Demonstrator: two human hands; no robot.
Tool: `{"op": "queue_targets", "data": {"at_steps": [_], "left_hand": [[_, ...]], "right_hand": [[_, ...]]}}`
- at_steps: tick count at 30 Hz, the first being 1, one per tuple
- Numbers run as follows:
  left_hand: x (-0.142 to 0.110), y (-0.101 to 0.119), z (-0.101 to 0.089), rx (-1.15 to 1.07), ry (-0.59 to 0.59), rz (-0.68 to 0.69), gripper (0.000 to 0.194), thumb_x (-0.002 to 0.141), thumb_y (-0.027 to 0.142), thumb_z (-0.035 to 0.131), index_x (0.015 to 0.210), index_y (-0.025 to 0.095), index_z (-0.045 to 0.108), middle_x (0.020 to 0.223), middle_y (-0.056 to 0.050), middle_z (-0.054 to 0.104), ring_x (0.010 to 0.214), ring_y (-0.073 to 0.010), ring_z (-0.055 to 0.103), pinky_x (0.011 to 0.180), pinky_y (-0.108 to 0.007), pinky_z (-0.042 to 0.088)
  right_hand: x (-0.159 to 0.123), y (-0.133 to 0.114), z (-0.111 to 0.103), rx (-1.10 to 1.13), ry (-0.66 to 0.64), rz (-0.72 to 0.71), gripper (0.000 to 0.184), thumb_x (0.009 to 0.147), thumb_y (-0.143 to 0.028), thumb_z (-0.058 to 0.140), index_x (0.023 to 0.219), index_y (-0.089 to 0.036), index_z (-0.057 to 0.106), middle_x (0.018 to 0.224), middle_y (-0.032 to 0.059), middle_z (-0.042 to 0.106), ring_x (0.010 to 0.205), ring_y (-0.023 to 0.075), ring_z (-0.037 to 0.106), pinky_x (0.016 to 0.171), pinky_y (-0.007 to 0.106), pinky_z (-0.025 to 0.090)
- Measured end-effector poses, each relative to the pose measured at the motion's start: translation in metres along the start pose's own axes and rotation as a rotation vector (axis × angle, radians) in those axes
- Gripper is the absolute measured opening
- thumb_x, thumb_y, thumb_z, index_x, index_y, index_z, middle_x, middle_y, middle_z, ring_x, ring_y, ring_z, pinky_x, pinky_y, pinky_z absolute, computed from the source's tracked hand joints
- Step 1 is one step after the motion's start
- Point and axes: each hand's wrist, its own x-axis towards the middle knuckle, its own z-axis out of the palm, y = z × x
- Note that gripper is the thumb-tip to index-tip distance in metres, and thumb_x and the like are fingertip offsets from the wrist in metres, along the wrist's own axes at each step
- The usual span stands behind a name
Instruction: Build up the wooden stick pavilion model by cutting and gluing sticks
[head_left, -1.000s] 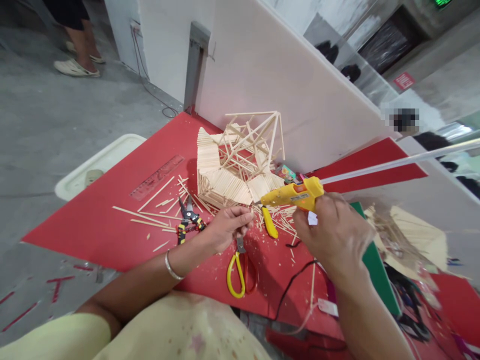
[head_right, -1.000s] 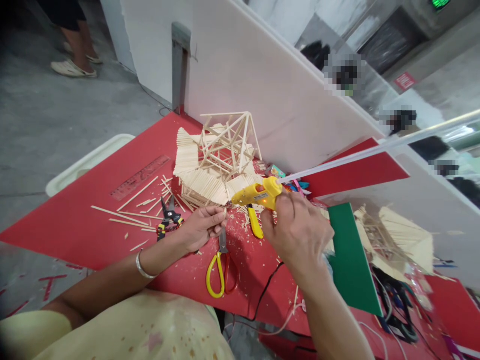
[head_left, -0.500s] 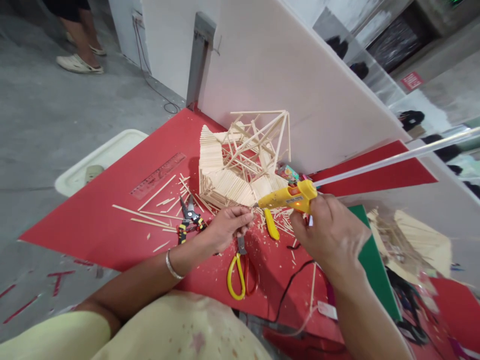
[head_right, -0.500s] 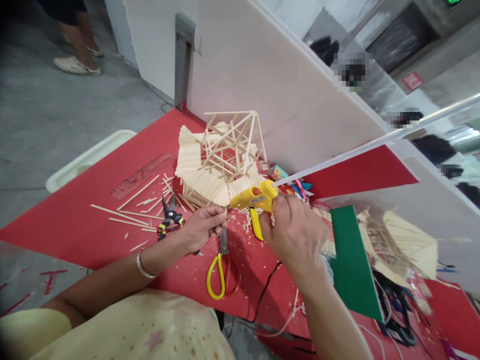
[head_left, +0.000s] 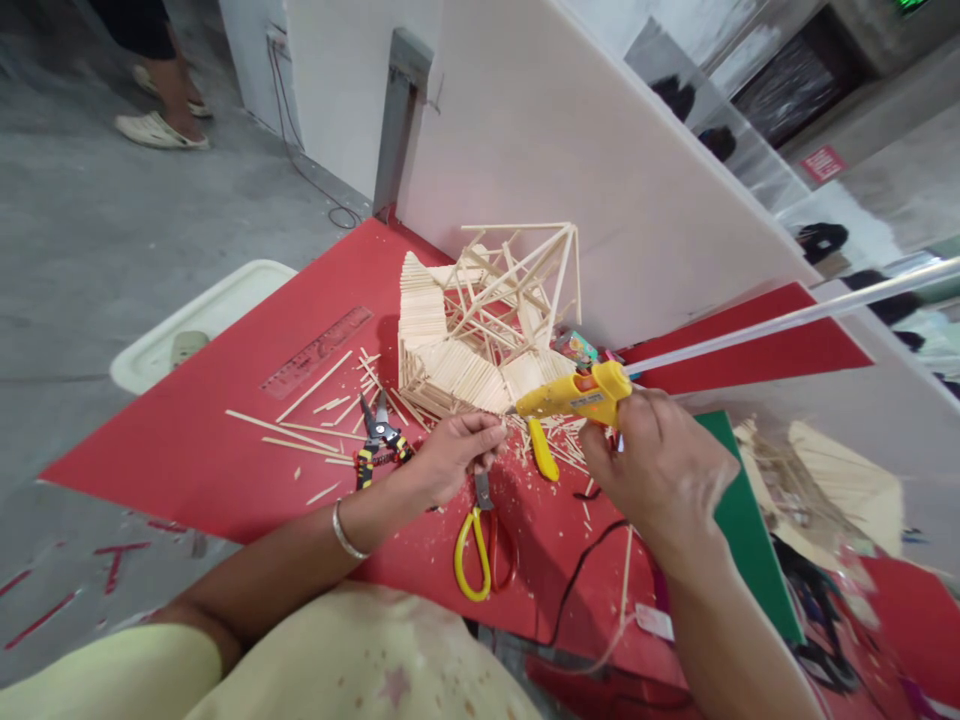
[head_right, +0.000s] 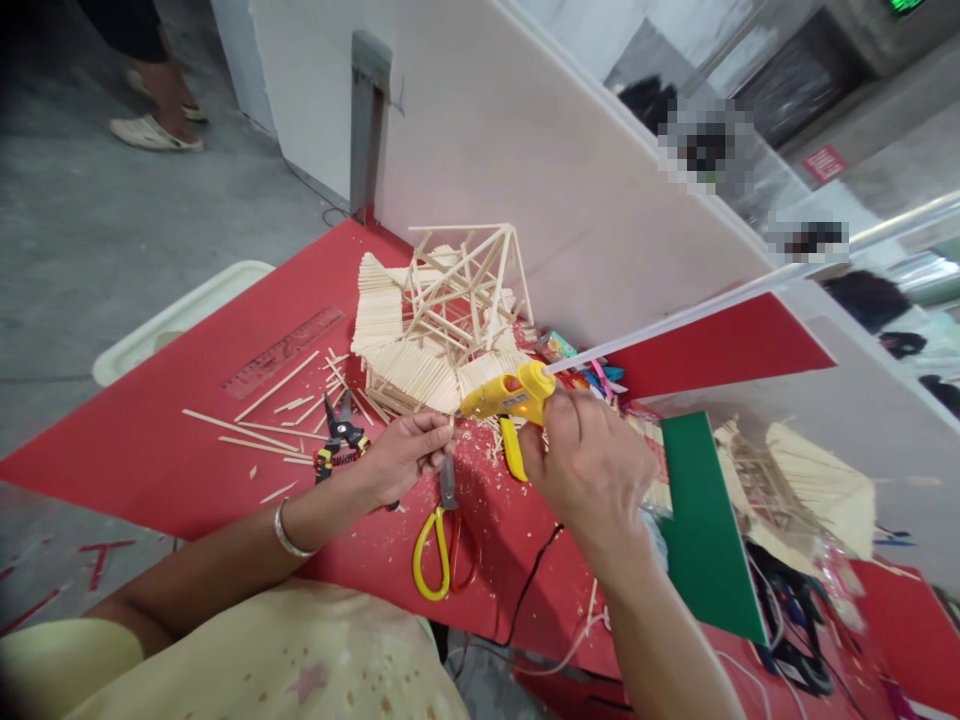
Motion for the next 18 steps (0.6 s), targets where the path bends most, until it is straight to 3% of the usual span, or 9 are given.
{"op": "queue_targets", "data": {"at_steps": [8, 18], "left_hand": [[0.0007, 0.0007, 0.0007, 0.004, -0.007, 0.007, 0.037, 0.067, 0.041, 0.088, 0.077, 0.013, 0.065, 0.065, 0.001, 0.062, 0.048, -0.0039, 0.049, 0.045, -0.016, 0.031], [0.0009, 0.0008, 0.0012, 0.003, 0.002, 0.004, 0.038, 0.065, 0.041, 0.089, 0.076, 0.013, 0.065, 0.063, 0.001, 0.062, 0.047, -0.0041, 0.049, 0.045, -0.017, 0.031]], "right_hand": [[-0.0034, 0.0051, 0.0024, -0.011, 0.032, -0.009, 0.030, 0.083, -0.028, 0.063, 0.108, -0.011, 0.062, 0.092, 0.0098, 0.070, 0.074, 0.0193, 0.061, 0.057, 0.030, 0.033], [-0.0041, 0.0052, 0.0022, -0.026, 0.026, 0.017, 0.035, 0.083, -0.030, 0.064, 0.112, -0.012, 0.063, 0.085, 0.0066, 0.068, 0.069, 0.0178, 0.057, 0.056, 0.031, 0.032]]}}
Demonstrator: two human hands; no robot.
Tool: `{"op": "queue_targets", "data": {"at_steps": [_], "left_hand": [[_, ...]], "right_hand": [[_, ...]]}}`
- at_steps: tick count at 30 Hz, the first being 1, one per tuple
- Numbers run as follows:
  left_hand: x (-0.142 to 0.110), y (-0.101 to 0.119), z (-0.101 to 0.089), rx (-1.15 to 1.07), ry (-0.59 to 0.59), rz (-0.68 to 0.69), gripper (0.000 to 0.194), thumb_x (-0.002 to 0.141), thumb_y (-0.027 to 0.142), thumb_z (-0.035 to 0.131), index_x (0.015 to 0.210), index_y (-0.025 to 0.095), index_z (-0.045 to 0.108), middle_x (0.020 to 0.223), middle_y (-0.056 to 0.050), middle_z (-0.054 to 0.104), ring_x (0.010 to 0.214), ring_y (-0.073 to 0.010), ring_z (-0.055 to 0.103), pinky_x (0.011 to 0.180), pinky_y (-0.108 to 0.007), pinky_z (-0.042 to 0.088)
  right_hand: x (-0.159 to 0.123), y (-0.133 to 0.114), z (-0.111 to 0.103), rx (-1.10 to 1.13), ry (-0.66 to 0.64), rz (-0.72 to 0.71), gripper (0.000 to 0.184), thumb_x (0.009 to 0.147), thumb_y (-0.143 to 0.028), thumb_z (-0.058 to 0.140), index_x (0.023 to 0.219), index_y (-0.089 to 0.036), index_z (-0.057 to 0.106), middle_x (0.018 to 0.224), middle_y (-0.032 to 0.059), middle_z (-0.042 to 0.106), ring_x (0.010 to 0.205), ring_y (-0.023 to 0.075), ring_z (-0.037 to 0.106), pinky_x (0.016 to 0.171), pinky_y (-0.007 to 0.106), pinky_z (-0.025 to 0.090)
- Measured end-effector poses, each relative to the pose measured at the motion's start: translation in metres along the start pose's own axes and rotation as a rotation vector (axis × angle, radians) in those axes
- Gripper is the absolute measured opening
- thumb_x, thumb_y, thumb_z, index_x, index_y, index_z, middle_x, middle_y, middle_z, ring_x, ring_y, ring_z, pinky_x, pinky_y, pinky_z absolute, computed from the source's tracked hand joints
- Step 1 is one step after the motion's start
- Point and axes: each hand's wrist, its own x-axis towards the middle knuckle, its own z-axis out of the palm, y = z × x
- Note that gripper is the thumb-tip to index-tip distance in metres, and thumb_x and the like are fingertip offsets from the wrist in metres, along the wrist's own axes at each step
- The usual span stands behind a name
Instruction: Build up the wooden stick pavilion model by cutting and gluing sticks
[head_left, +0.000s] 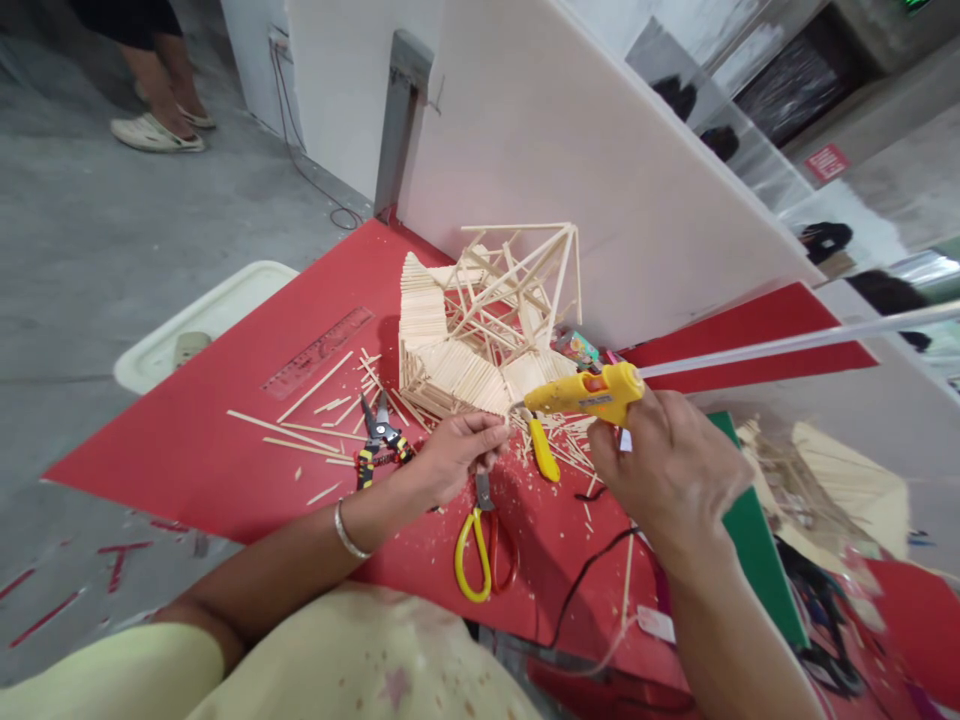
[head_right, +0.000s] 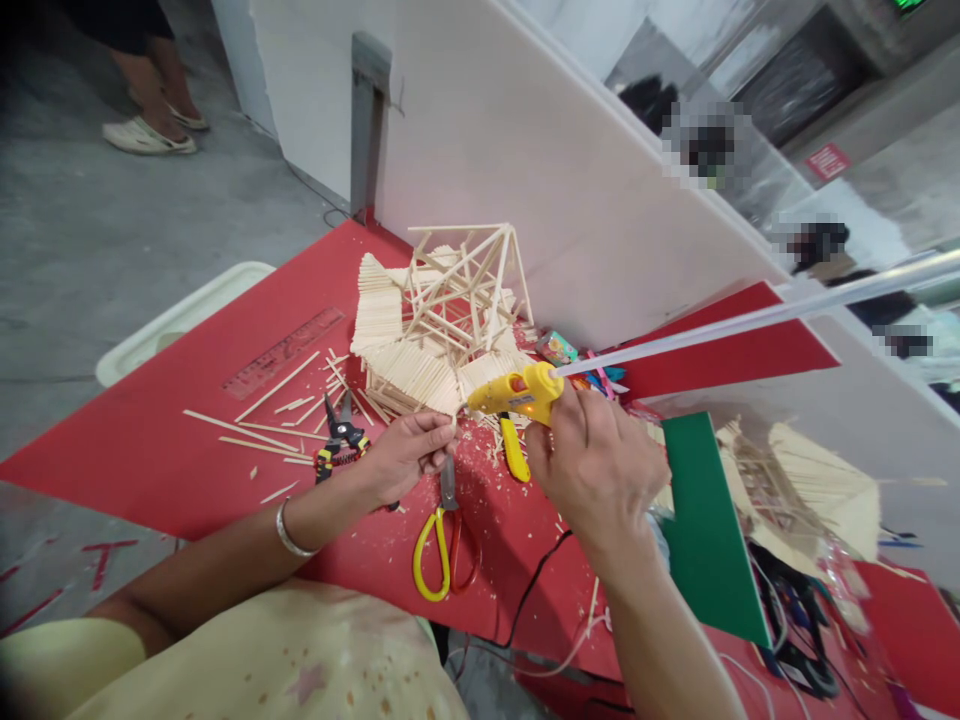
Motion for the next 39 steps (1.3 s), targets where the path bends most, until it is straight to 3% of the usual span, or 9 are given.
{"op": "queue_targets", "data": {"at_steps": [15, 22, 32, 39], "left_hand": [[0.003, -0.004, -0.001, -0.014, -0.039, 0.022, 0.033, 0.069, 0.039, 0.087, 0.077, 0.014, 0.067, 0.063, 0.001, 0.062, 0.047, -0.0044, 0.049, 0.044, -0.017, 0.032], [0.003, -0.004, 0.001, -0.008, -0.027, 0.023, 0.035, 0.067, 0.040, 0.088, 0.078, 0.014, 0.068, 0.063, 0.001, 0.062, 0.047, -0.0043, 0.049, 0.043, -0.017, 0.031], [-0.001, 0.000, 0.005, -0.015, 0.007, -0.013, 0.039, 0.063, 0.041, 0.090, 0.074, 0.013, 0.066, 0.063, 0.001, 0.063, 0.047, -0.0041, 0.049, 0.043, -0.017, 0.030], [0.000, -0.002, 0.004, -0.014, 0.001, -0.018, 0.038, 0.064, 0.041, 0.089, 0.076, 0.013, 0.066, 0.064, 0.001, 0.063, 0.048, -0.0040, 0.049, 0.044, -0.016, 0.031]], "right_hand": [[-0.002, 0.000, -0.008, -0.025, 0.021, -0.011, 0.034, 0.082, -0.031, 0.066, 0.110, -0.012, 0.064, 0.082, 0.0050, 0.068, 0.067, 0.0165, 0.057, 0.056, 0.029, 0.034], [0.002, -0.003, -0.008, -0.029, 0.044, -0.021, 0.026, 0.084, -0.027, 0.060, 0.104, -0.012, 0.062, 0.079, 0.0055, 0.065, 0.070, 0.0169, 0.056, 0.058, 0.030, 0.034], [-0.006, -0.003, 0.001, 0.028, -0.015, 0.015, 0.039, 0.083, -0.028, 0.058, 0.119, -0.012, 0.059, 0.090, 0.0100, 0.067, 0.081, 0.0206, 0.059, 0.063, 0.032, 0.036], [-0.009, -0.004, 0.003, 0.018, 0.036, 0.006, 0.037, 0.086, -0.031, 0.061, 0.117, -0.011, 0.060, 0.093, 0.0115, 0.069, 0.079, 0.0204, 0.059, 0.064, 0.032, 0.035]]}}
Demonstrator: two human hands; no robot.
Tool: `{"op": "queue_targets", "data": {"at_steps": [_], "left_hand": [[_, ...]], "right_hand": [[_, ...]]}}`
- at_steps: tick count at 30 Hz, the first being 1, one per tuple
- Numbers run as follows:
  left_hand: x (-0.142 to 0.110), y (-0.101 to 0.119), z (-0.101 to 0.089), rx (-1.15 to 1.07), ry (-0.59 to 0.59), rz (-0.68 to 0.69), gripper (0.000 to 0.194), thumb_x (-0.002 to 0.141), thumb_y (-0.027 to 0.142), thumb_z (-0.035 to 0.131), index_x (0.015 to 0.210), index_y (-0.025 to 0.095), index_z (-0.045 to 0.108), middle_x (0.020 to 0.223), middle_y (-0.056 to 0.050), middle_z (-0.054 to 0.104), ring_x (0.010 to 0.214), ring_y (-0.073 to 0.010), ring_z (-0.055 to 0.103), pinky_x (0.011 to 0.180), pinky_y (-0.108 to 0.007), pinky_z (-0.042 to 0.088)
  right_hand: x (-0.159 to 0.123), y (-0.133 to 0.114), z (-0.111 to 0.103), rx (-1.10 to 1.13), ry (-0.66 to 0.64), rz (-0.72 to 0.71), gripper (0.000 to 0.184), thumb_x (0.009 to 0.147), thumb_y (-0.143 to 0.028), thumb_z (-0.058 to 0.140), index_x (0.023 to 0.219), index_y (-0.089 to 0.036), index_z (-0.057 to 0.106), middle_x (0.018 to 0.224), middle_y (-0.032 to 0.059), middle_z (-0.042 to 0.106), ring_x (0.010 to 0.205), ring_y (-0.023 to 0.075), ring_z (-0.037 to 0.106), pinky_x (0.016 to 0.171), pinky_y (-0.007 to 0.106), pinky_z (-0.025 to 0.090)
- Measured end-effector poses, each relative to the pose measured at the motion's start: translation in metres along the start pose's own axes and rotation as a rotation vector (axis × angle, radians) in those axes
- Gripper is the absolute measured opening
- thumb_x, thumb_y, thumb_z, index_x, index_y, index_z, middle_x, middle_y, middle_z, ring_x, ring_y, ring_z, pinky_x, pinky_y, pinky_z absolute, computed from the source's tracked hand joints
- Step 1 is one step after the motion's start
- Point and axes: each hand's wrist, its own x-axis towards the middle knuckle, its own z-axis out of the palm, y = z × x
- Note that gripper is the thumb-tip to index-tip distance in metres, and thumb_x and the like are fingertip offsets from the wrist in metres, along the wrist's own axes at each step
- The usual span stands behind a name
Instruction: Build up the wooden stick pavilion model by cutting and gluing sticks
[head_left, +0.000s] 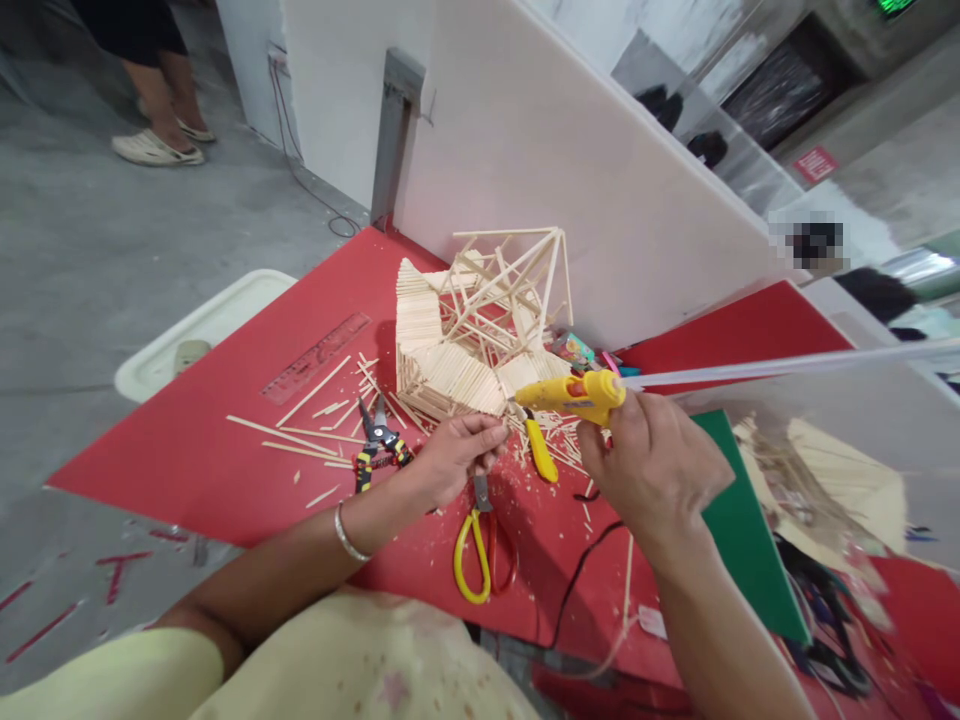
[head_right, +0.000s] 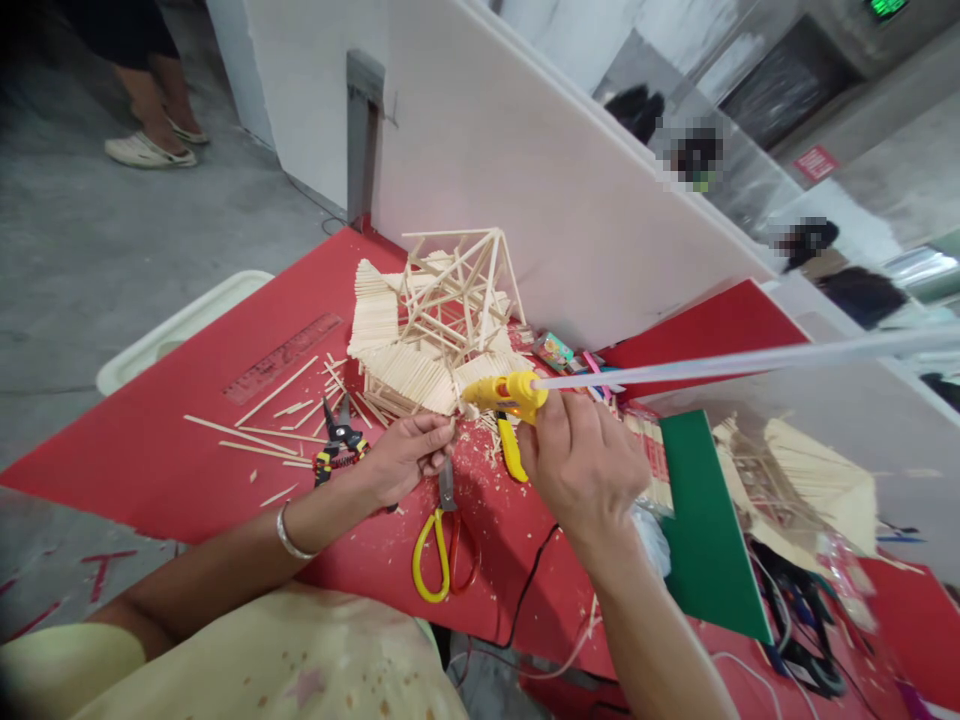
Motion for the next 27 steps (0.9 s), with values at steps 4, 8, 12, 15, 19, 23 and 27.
{"op": "queue_targets", "data": {"at_steps": [4, 8, 12, 15, 19, 23, 27], "left_hand": [[-0.002, 0.004, 0.002, -0.007, -0.006, 0.005, 0.038, 0.063, 0.040, 0.090, 0.077, 0.013, 0.067, 0.062, 0.001, 0.062, 0.047, -0.0039, 0.049, 0.044, -0.016, 0.032], [-0.008, 0.011, 0.004, 0.013, 0.014, -0.009, 0.040, 0.058, 0.041, 0.092, 0.073, 0.014, 0.067, 0.060, 0.001, 0.062, 0.046, -0.0042, 0.049, 0.043, -0.016, 0.031], [-0.012, 0.011, 0.001, 0.078, 0.025, -0.014, 0.035, 0.061, 0.038, 0.091, 0.074, 0.014, 0.069, 0.060, 0.001, 0.063, 0.046, -0.0046, 0.049, 0.043, -0.017, 0.030], [-0.012, 0.006, -0.002, 0.130, 0.007, 0.000, 0.030, 0.064, 0.035, 0.089, 0.078, 0.015, 0.071, 0.058, 0.002, 0.061, 0.048, -0.0050, 0.049, 0.045, -0.018, 0.031], [-0.014, 0.003, -0.001, 0.187, 0.009, 0.002, 0.029, 0.064, 0.035, 0.088, 0.077, 0.015, 0.072, 0.056, 0.002, 0.059, 0.048, -0.0053, 0.047, 0.045, -0.019, 0.030], [-0.018, 0.006, 0.003, 0.224, 0.033, 0.000, 0.029, 0.062, 0.035, 0.089, 0.073, 0.014, 0.072, 0.056, 0.002, 0.060, 0.048, -0.0053, 0.047, 0.045, -0.018, 0.030], [-0.022, 0.011, 0.007, 0.228, 0.058, -0.011, 0.029, 0.063, 0.035, 0.089, 0.074, 0.014, 0.073, 0.057, 0.001, 0.061, 0.047, -0.0050, 0.048, 0.045, -0.018, 0.032]], "right_hand": [[-0.017, 0.002, -0.005, -0.081, -0.012, 0.181, 0.040, 0.086, -0.046, 0.065, 0.108, -0.012, 0.062, 0.094, 0.0132, 0.067, 0.074, 0.0207, 0.058, 0.061, 0.031, 0.034], [-0.061, -0.005, -0.029, -0.143, -0.090, 0.484, 0.045, 0.082, -0.061, 0.066, 0.091, -0.017, 0.060, 0.079, 0.0100, 0.060, 0.062, 0.0203, 0.050, 0.055, 0.030, 0.026], [-0.119, -0.046, -0.057, 0.040, -0.134, 0.730, 0.036, 0.090, -0.057, 0.057, 0.090, -0.021, 0.058, 0.065, 0.0020, 0.050, 0.054, 0.0201, 0.043, 0.052, 0.029, 0.025], [-0.157, -0.088, -0.060, 0.221, -0.190, 0.952, 0.031, 0.094, -0.051, 0.050, 0.089, -0.021, 0.060, 0.057, -0.0018, 0.048, 0.049, 0.0196, 0.042, 0.052, 0.029, 0.028], [-0.188, -0.126, -0.038, 0.411, -0.407, 1.134, 0.045, 0.095, -0.055, 0.042, 0.087, -0.017, 0.065, 0.056, 0.0007, 0.055, 0.051, 0.0200, 0.049, 0.052, 0.029, 0.034], [-0.183, -0.127, -0.027, 0.391, -0.413, 1.102, 0.047, 0.094, -0.053, 0.048, 0.094, -0.012, 0.071, 0.073, 0.0085, 0.066, 0.066, 0.0214, 0.060, 0.058, 0.030, 0.042], [-0.128, -0.112, -0.038, 0.449, -0.131, 0.878, 0.021, 0.092, -0.031, 0.060, 0.103, -0.018, 0.074, 0.091, 0.0089, 0.069, 0.081, 0.0196, 0.064, 0.072, 0.031, 0.050]]}}
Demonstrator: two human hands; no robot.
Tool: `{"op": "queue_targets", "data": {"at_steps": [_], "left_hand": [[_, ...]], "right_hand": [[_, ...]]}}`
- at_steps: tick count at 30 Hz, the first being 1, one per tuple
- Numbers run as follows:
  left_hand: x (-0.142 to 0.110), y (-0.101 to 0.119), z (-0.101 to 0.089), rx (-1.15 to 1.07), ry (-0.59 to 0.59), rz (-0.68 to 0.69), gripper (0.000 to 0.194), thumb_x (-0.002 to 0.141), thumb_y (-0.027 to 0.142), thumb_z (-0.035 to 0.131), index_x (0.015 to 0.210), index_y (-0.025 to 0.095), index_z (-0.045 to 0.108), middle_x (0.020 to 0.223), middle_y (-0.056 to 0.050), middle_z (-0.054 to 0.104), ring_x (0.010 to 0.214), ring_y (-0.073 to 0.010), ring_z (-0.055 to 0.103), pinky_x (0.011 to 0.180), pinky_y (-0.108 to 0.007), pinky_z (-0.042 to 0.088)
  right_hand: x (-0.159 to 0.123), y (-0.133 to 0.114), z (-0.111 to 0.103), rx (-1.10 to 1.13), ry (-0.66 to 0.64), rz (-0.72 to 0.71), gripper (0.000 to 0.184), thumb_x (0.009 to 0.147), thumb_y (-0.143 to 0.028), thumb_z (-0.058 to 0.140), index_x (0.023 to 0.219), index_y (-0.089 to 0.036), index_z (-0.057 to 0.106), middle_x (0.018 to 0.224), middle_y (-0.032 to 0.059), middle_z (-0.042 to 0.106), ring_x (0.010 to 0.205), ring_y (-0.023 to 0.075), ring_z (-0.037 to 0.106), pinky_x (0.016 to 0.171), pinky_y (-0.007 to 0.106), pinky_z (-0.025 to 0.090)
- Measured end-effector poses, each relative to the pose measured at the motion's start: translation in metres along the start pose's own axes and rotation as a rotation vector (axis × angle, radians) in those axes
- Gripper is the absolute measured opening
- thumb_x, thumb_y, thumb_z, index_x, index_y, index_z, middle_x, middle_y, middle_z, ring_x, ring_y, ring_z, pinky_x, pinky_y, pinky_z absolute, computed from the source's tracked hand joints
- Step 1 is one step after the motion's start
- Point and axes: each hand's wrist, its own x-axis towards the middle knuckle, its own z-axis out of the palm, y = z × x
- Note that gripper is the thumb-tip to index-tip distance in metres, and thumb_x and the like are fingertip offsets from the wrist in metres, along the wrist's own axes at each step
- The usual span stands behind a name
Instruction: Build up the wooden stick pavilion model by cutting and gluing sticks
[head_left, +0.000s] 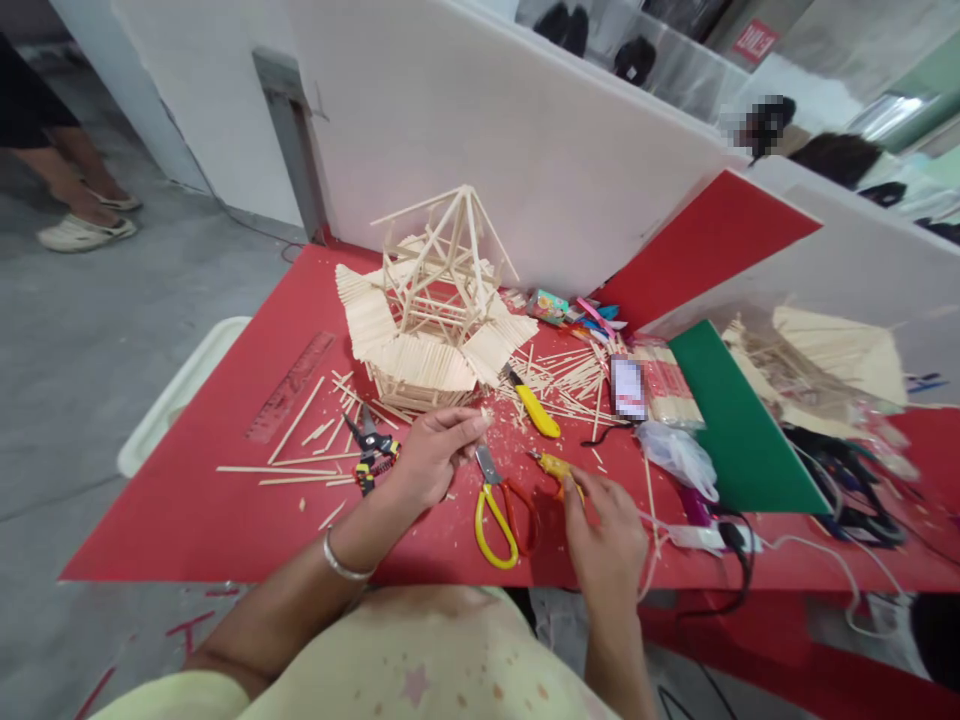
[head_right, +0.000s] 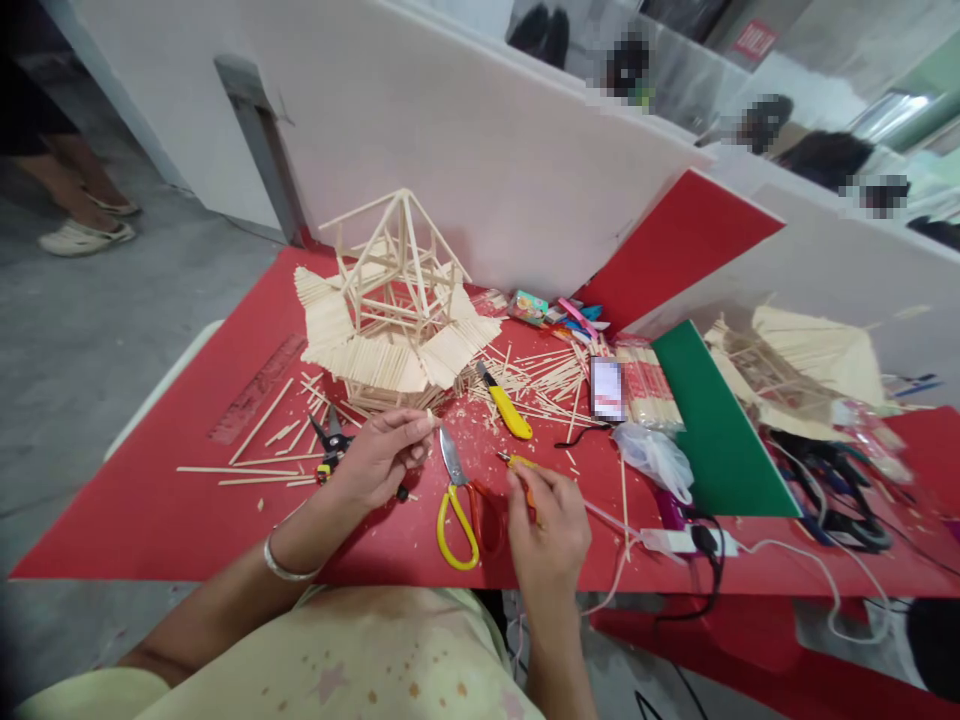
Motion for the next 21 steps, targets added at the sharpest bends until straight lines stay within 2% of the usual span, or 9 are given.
{"op": "queue_targets", "data": {"at_steps": [2, 6, 10, 13, 21], "left_hand": [[-0.003, 0.003, 0.002, 0.018, 0.022, -0.011, 0.030, 0.062, 0.035, 0.090, 0.073, 0.013, 0.073, 0.058, 0.000, 0.062, 0.047, -0.0048, 0.048, 0.045, -0.018, 0.034], [-0.010, 0.008, 0.003, 0.073, 0.039, -0.019, 0.032, 0.060, 0.036, 0.090, 0.074, 0.012, 0.074, 0.057, 0.000, 0.061, 0.046, -0.0044, 0.047, 0.044, -0.017, 0.034], [-0.011, 0.013, -0.002, 0.077, 0.045, -0.025, 0.031, 0.061, 0.037, 0.089, 0.076, 0.013, 0.076, 0.058, 0.000, 0.062, 0.045, -0.0050, 0.048, 0.040, -0.016, 0.032], [-0.011, 0.016, -0.004, 0.094, 0.035, -0.026, 0.030, 0.064, 0.037, 0.086, 0.077, 0.012, 0.076, 0.060, -0.002, 0.064, 0.046, -0.0054, 0.048, 0.039, -0.016, 0.033], [-0.015, 0.017, -0.002, 0.143, 0.001, 0.039, 0.019, 0.075, 0.032, 0.074, 0.082, 0.015, 0.077, 0.065, -0.003, 0.065, 0.047, -0.0076, 0.049, 0.039, -0.018, 0.036]], "right_hand": [[0.024, -0.026, -0.002, 0.135, 0.074, -0.177, 0.022, 0.088, -0.018, 0.065, 0.108, -0.025, 0.073, 0.089, 0.0048, 0.069, 0.079, 0.0168, 0.063, 0.072, 0.029, 0.051], [0.055, -0.056, 0.013, 0.284, 0.038, -0.313, 0.035, 0.086, -0.010, 0.065, 0.114, -0.029, 0.072, 0.091, 0.0037, 0.069, 0.083, 0.0172, 0.062, 0.075, 0.031, 0.051], [0.061, -0.057, 0.031, 0.357, -0.018, -0.354, 0.035, 0.087, -0.008, 0.062, 0.114, -0.028, 0.073, 0.093, 0.0051, 0.068, 0.087, 0.0174, 0.060, 0.076, 0.031, 0.050], [0.062, -0.056, 0.035, 0.342, -0.030, -0.383, 0.036, 0.086, -0.005, 0.061, 0.113, -0.026, 0.073, 0.092, 0.0060, 0.068, 0.089, 0.0179, 0.059, 0.079, 0.030, 0.050], [0.057, -0.059, 0.041, 0.294, 0.048, -0.372, 0.033, 0.086, -0.009, 0.065, 0.114, -0.027, 0.070, 0.093, 0.0053, 0.070, 0.091, 0.0183, 0.061, 0.084, 0.033, 0.051]]}}
